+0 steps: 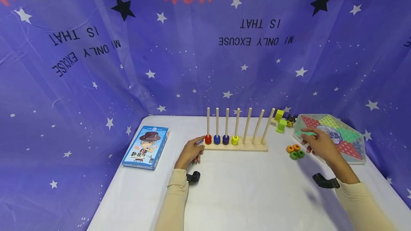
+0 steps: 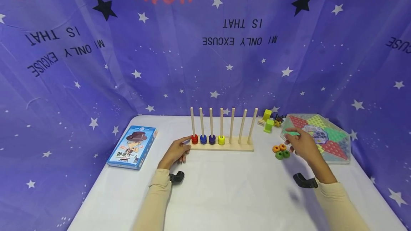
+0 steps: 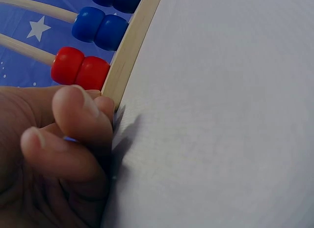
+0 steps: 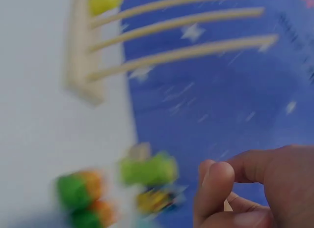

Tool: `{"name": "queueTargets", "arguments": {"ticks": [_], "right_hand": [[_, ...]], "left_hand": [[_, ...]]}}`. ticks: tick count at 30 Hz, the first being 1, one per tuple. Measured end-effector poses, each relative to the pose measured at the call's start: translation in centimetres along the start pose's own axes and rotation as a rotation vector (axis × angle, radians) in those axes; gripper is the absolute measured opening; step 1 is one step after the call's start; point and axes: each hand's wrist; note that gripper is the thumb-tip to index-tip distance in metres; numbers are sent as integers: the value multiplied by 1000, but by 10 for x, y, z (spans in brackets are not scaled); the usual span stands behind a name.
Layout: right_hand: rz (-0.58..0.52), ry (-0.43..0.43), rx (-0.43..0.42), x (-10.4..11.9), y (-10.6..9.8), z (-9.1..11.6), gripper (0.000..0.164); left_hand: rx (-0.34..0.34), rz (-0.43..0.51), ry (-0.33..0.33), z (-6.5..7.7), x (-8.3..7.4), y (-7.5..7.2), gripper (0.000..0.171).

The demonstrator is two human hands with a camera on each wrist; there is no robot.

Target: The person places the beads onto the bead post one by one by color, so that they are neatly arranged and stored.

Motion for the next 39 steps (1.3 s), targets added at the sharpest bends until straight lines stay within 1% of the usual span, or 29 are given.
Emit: {"name": "queueTargets", "arguments": {"ticks": [3,5,7,10,14,16,20,26,33,39], "right_hand": [[-5,58,32,-35,11,7,64],[-11,89,47,-51,18,10,65],[-1,108,51,-62,25,12,65],[9,130,59,-71,34,11,65],[20,139,56,-76,40,7,66],[28,121,59,-77,43,6,65],[51,118,58,-79,49,4,64],[94,124,19,-83,57,2,62],[130,144,-11,-87,62,-1,60],[124,160,-32,-87,62,1,57]], "left_hand": [[7,-14,-1,-1,2,0,49],[5,-19,-2,-1,3,1,49],[1,-22,1,-1,4,1,49],[-7,-13,1,-1,3,0,49],[-9,-8,4,0,4,0,48],[-11,-8,3,0,4,0,48],[-6,-14,-1,1,4,1,49],[1,-23,3,2,3,1,50],[-2,-40,15,1,3,2,50],[-4,-46,22,0,3,2,50]]}}
Point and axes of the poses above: each hand's wrist, its own z-axis away from the middle knuckle, its own y-axis out of the palm, x = y × z, and after that the axes turned 7 degrees about z, right-handed
